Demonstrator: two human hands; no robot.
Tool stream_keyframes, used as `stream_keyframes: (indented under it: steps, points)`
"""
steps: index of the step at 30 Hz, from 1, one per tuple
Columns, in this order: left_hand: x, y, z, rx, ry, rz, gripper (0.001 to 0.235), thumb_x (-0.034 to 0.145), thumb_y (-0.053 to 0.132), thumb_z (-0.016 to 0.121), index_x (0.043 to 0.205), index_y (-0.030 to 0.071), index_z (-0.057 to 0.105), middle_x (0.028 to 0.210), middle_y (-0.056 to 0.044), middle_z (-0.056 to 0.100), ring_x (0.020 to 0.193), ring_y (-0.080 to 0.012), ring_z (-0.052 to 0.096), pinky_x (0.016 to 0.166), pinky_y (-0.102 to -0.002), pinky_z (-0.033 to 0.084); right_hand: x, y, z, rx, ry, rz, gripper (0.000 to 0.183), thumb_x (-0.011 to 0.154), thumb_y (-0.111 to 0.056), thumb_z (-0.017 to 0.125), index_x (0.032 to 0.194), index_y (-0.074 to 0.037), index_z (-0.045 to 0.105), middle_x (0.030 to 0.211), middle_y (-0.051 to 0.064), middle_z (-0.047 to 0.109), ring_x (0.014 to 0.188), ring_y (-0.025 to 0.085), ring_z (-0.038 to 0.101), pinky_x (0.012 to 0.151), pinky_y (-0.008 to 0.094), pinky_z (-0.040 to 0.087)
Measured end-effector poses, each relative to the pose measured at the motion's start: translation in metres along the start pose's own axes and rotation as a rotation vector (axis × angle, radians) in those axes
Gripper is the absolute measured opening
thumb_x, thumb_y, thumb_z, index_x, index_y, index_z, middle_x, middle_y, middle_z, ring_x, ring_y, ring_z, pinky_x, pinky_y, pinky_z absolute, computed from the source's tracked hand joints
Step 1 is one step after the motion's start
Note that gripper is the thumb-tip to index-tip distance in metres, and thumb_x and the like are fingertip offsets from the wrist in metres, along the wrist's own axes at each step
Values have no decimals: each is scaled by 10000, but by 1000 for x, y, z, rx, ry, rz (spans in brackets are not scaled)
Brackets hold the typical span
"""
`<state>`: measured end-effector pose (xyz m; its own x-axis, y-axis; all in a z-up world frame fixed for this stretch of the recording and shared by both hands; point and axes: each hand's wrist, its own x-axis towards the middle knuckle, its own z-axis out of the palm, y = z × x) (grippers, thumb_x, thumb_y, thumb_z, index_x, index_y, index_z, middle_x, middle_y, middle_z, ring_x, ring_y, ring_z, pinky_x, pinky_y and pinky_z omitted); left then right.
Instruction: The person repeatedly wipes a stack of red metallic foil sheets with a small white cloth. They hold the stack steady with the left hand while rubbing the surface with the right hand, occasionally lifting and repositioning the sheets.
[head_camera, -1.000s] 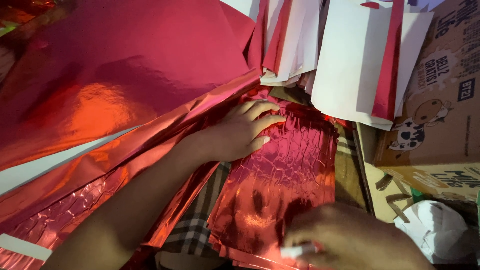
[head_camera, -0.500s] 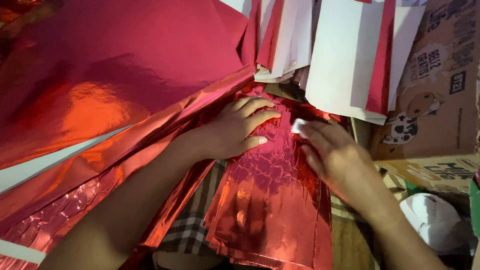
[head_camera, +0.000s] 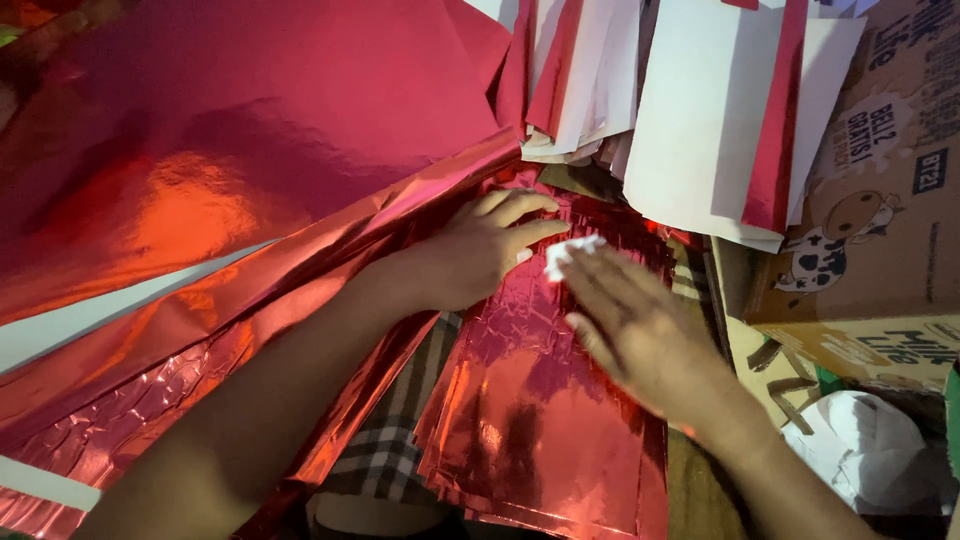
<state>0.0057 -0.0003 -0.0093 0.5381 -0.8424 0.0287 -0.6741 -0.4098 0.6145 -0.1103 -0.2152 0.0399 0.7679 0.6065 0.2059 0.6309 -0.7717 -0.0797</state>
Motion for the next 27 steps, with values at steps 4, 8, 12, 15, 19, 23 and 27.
stream_keyframes:
  steps: [4,8,12,15,19,23,27]
  points:
    - [4,-11,10,103,55,58,611,958,-28,468,1548,113,394,1614,-153,317,1464,-410,246,1172,-568,197,5,-39,-1,86,21,-86,399,980,-119,617,1364,-12,609,1394,143,641,1334,309,575,1135,414,545]
    - [4,-10,11,48,83,52,487,1045,75,439,1528,121,418,1609,-135,327,1454,-389,260,1153,-575,234,8,-75,-19,552,-72,-313,238,929,-19,691,1166,5,689,1305,150,644,1246,307,595,1077,410,544]
    - [5,-4,7,34,27,-22,511,1041,81,426,1549,132,391,1630,-135,288,1482,-402,201,1177,-591,185,0,-59,-12,805,-218,-274,162,928,44,601,1009,-27,722,1092,93,699,1050,266,669,949,410,571]
    - [13,-17,18,122,44,-13,528,1037,78,450,1555,165,393,1626,-100,299,1459,-377,246,1169,-552,221,-5,-19,-14,359,-34,-184,252,865,-84,740,1083,-209,752,1104,-54,740,995,170,630,882,311,562]
    - [6,-9,11,107,100,64,484,1056,106,433,1539,120,409,1598,-125,338,1440,-386,281,1164,-565,233,-12,-1,-12,231,-16,-51,179,919,-94,672,1097,-78,680,922,42,649,884,251,558,822,379,482]
    - [2,-1,3,38,14,-37,641,1000,461,523,1549,160,385,1642,-106,279,1506,-371,187,1181,-588,170,-14,-31,-6,293,-54,-114,217,926,-25,623,1131,-80,670,938,37,676,786,161,685,700,288,631]
    - [2,-3,6,70,36,12,681,982,436,636,1539,144,375,1628,-115,277,1479,-375,224,1175,-582,207,-10,-62,-19,748,-260,-293,234,1063,-202,542,1087,-7,670,1033,112,697,945,299,680,813,429,541]
